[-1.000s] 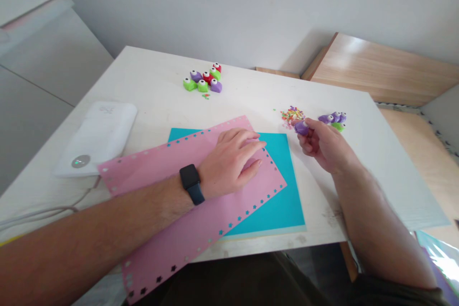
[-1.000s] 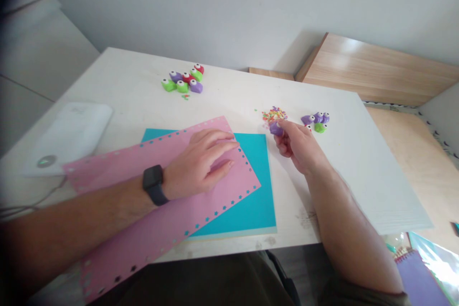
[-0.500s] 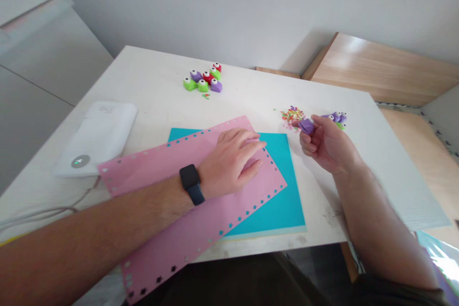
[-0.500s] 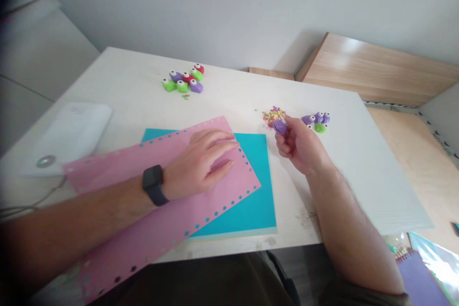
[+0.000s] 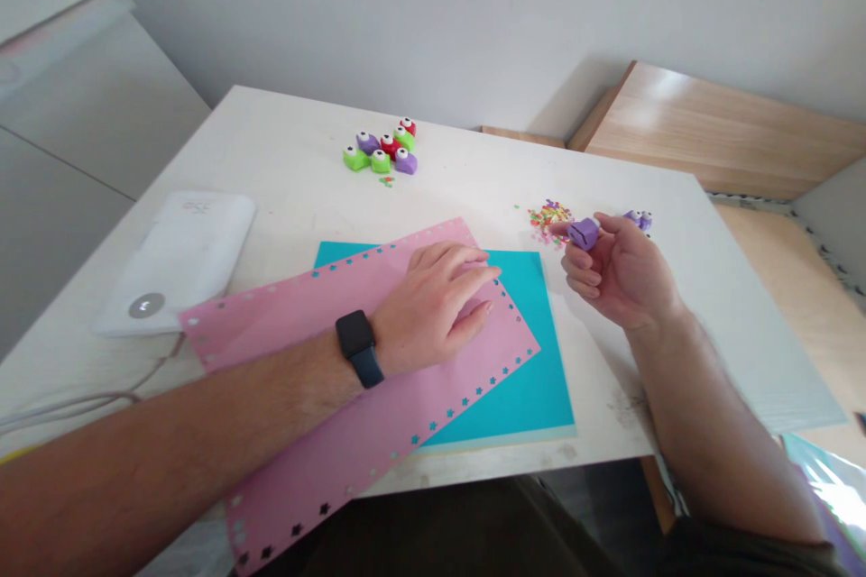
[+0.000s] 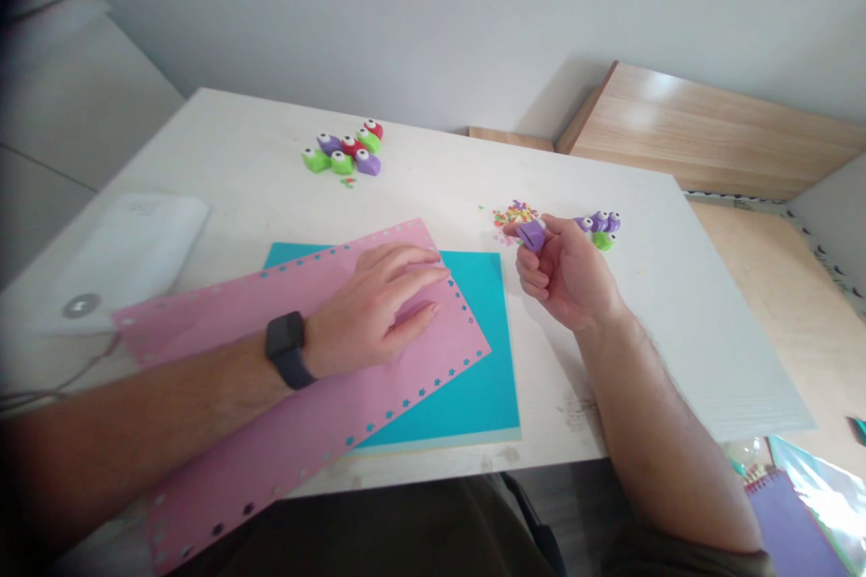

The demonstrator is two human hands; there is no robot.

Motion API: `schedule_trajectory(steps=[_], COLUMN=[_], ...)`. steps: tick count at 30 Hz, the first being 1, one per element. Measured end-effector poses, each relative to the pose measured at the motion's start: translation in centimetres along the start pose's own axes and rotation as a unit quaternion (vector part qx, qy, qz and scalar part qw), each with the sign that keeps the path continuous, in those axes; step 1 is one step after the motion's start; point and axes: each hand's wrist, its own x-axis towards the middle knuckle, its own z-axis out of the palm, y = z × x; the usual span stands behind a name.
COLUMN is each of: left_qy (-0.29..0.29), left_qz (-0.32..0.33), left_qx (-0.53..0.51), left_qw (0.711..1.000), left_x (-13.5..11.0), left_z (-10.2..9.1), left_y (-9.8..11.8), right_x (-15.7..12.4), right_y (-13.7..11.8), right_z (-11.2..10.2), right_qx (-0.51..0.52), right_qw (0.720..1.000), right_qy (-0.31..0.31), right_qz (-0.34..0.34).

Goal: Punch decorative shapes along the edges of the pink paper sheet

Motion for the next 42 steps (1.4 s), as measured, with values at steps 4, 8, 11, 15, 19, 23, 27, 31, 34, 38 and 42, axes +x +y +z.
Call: schedule_trajectory(steps=[4, 8, 11, 15, 19, 23, 27, 31, 34, 38, 42], left_qy=[-0.001, -0.001, -0.003, -0.001, 0.000, -0.002, -0.002, 0.001, 0.007, 0.007, 0.007], left_qz=[-0.004, -0.005, -0.006, -0.002, 0.000, 0.000, -0.001, -0.001, 0.001, 0.004, 0.006], left_qx=[-0.005, -0.008, -0.007, -0.009, -0.005, -0.006, -0.006, -0.007, -0.008, -0.004, -0.001], left_qw=[1.000, 1.000, 1.000, 1.000, 1.000, 1.000, 1.000, 1.000, 1.000, 1.000, 1.000], left_x=[0.1, 0.1, 0.1, 0.1, 0.1, 0.1, 0.1, 0.1, 0.1, 0.0, 0.1], left_z=[-0.1, -0.1, -0.2, -0.2, -0.1, -0.1, -0.2, -0.1, 0.0, 0.1, 0.0], left_y=[0.0, 0.1, 0.1, 0.1, 0.0, 0.0, 0.0, 0.0, -0.1, -0.1, -0.1], right_x=[-0.1, -0.3, -0.4, -0.5, -0.7, -0.9, -1.1, -1.1, -1.1, -1.2, -1.3], right_y=[-0.1, -0.2, -0.3, -0.3, -0.3, -0.2, -0.2, -0.1, -0.1, -0.1, -0.1], right_z=[0.1, 0.3, 0.4, 0.5, 0.7, 0.8, 0.8, 0.8, 0.9, 1.0, 1.0], right_qx=[0.003, 0.001, 0.008, 0.018, 0.019, 0.015, 0.017, 0.007, 0.003, 0.008, 0.017], right_qw=[1.000, 1.000, 1.000, 0.999, 0.999, 0.999, 0.998, 0.998, 0.998, 0.998, 0.998], right_qy=[0.000, 0.000, -0.008, -0.026, -0.035, -0.045, -0.059, -0.054, -0.050, -0.055, -0.065], right_qz=[0.004, 0.006, 0.004, -0.003, -0.010, -0.026, -0.031, -0.025, -0.024, -0.022, -0.019])
